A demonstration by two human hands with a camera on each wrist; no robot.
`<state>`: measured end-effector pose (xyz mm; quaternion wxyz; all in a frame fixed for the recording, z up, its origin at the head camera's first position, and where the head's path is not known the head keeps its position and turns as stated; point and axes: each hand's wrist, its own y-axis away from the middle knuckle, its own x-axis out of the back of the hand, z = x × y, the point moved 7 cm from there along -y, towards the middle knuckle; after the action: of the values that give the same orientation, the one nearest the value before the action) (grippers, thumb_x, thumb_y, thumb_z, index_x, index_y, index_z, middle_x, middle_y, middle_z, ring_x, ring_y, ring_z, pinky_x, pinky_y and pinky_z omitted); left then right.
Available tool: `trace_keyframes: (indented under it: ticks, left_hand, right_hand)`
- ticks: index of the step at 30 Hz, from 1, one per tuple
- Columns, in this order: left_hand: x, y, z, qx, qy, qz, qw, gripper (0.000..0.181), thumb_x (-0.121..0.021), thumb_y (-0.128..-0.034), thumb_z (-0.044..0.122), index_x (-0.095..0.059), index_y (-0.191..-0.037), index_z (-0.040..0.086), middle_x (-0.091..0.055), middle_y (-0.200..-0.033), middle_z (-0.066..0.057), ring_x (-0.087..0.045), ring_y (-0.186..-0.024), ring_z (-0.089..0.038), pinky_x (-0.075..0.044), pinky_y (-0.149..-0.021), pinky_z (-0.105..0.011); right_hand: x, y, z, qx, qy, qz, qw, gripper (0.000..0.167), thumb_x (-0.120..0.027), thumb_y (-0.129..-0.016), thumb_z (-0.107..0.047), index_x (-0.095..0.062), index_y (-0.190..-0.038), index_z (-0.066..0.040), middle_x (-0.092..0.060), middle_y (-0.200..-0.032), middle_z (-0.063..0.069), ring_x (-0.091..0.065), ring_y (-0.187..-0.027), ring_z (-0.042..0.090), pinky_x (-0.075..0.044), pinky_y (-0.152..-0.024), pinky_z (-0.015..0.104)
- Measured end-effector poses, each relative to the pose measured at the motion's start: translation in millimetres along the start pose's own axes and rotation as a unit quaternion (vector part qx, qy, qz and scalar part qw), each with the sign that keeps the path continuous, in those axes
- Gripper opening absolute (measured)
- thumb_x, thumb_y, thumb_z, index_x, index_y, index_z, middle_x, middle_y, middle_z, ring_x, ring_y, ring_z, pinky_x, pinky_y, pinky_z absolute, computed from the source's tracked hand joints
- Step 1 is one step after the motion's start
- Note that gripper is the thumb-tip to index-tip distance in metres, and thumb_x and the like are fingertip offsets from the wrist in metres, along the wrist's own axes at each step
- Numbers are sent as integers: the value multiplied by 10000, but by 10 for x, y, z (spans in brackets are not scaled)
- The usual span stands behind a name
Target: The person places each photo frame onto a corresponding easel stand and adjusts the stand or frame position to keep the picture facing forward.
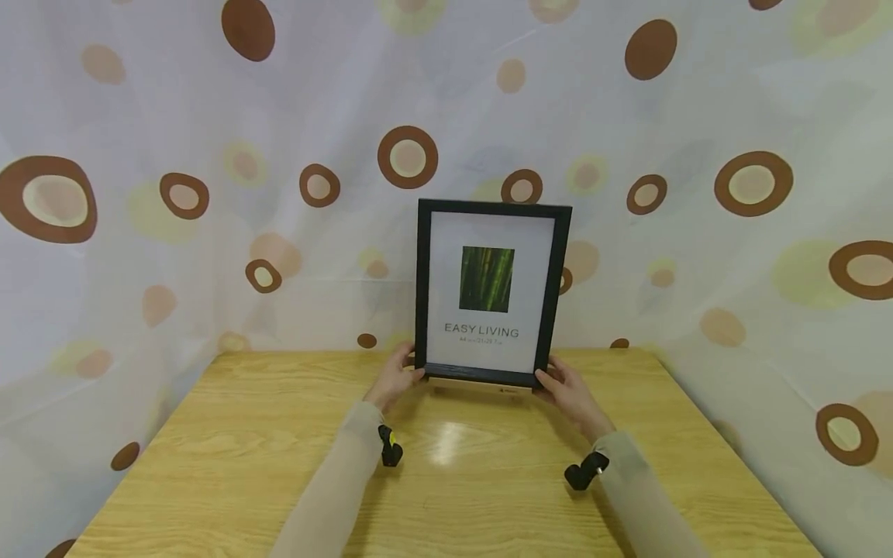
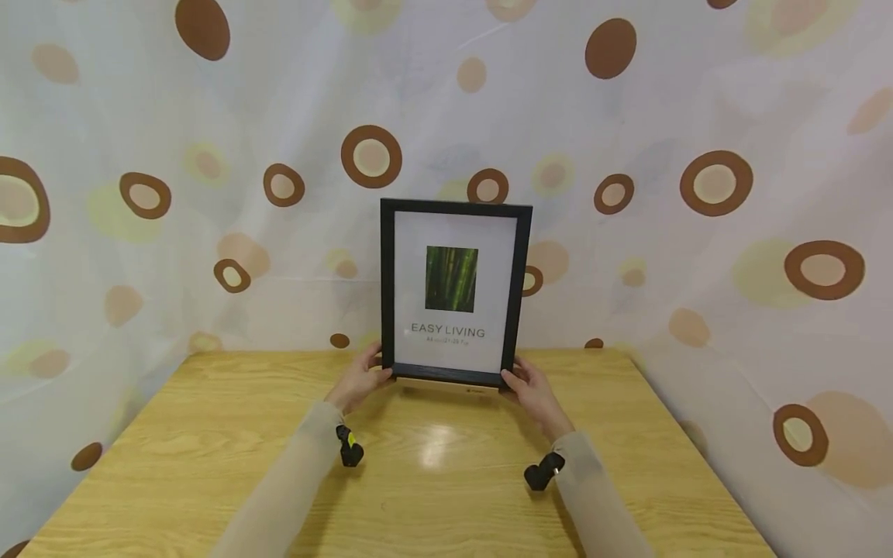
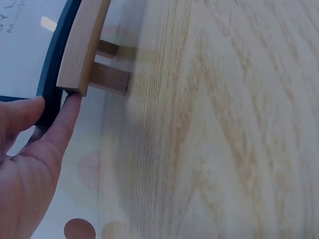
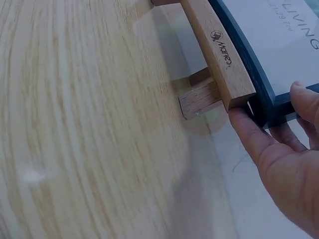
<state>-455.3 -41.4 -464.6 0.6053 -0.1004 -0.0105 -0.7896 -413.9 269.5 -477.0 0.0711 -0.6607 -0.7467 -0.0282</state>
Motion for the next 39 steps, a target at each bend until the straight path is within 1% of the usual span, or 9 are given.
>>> trace_keyframes:
  ticks: [3,7,11,14,17,25,28,34,39]
  left_hand:
    - [-8,-14,2,44,22,58,10000,572,-521,-943,-104,-362,-1481,10,-379,-1479,-220,-424,-1322,-406,-512,-994,-465]
    - [-4,-20,-18,195,45,153,9997,583,-522,-942,-104,-353,-1487,16,-392,-1478,-227,-437,-1314,-391,-505,-1005,-461]
    - [0,-27,-24,146,77,192,9997,544,-525,-937,-111,-393,-1450,10,-432,-1428,-239,-471,-1276,-385,-523,-983,-440]
    - [5,-23,-15,71,117,199,9997,520,-529,-928,-123,-420,-1422,-1,-460,-1390,-246,-491,-1247,-383,-537,-962,-421]
    - [13,-12,-19,61,143,190,9997,511,-533,-920,-130,-435,-1409,-14,-490,-1357,-255,-510,-1227,-383,-549,-943,-416]
    - [40,63,-26,82,-37,146,9999,474,-555,-929,-85,-454,-1388,-22,-530,-1320,-256,-527,-1221,-375,-540,-952,-436]
    - [64,94,-19,98,2,130,9999,473,-554,-936,-72,-451,-1394,-11,-524,-1331,-250,-520,-1231,-376,-526,-973,-452]
    - [131,131,-43,44,111,146,9998,488,-549,-937,-74,-428,-1406,-7,-510,-1337,-262,-524,-1222,-387,-522,-974,-478]
    - [174,189,-64,69,229,156,9996,539,-548,-941,-78,-378,-1450,-22,-488,-1361,-285,-529,-1230,-416,-535,-965,-445]
  right_hand:
    - [11,-7,4,27,39,111,9999,583,-480,-1042,-148,-221,-1556,-49,-377,-1485,289,-505,-1275,331,-527,-982,357]
    - [17,-16,12,47,182,264,9995,575,-524,-1016,-96,-277,-1532,-33,-425,-1437,294,-579,-1166,245,-551,-939,324]
    - [12,-26,3,17,232,359,9991,577,-543,-1008,-101,-299,-1526,-33,-434,-1437,291,-593,-1158,235,-549,-942,329]
    - [5,-33,-4,2,224,339,9992,574,-549,-1010,-135,-314,-1523,-31,-437,-1450,281,-575,-1204,258,-533,-969,354]
    - [8,-37,11,-5,204,275,9994,575,-562,-1006,-160,-332,-1517,-29,-448,-1456,264,-579,-1201,219,-534,-965,343]
    - [2,-67,51,24,-196,38,9998,583,-562,-1004,-137,-318,-1514,4,-426,-1472,275,-633,-1061,51,-559,-903,269]
    - [-26,-88,43,44,-184,-40,9998,579,-551,-1009,-131,-311,-1519,0,-413,-1480,279,-628,-1053,40,-558,-904,264]
    - [-103,-116,1,48,-111,29,9999,565,-557,-1004,-118,-334,-1508,6,-432,-1465,284,-621,-1043,40,-559,-905,270]
    - [-173,-119,-9,-10,-104,49,9999,565,-543,-1010,-110,-318,-1513,15,-439,-1459,285,-621,-1029,26,-553,-920,283]
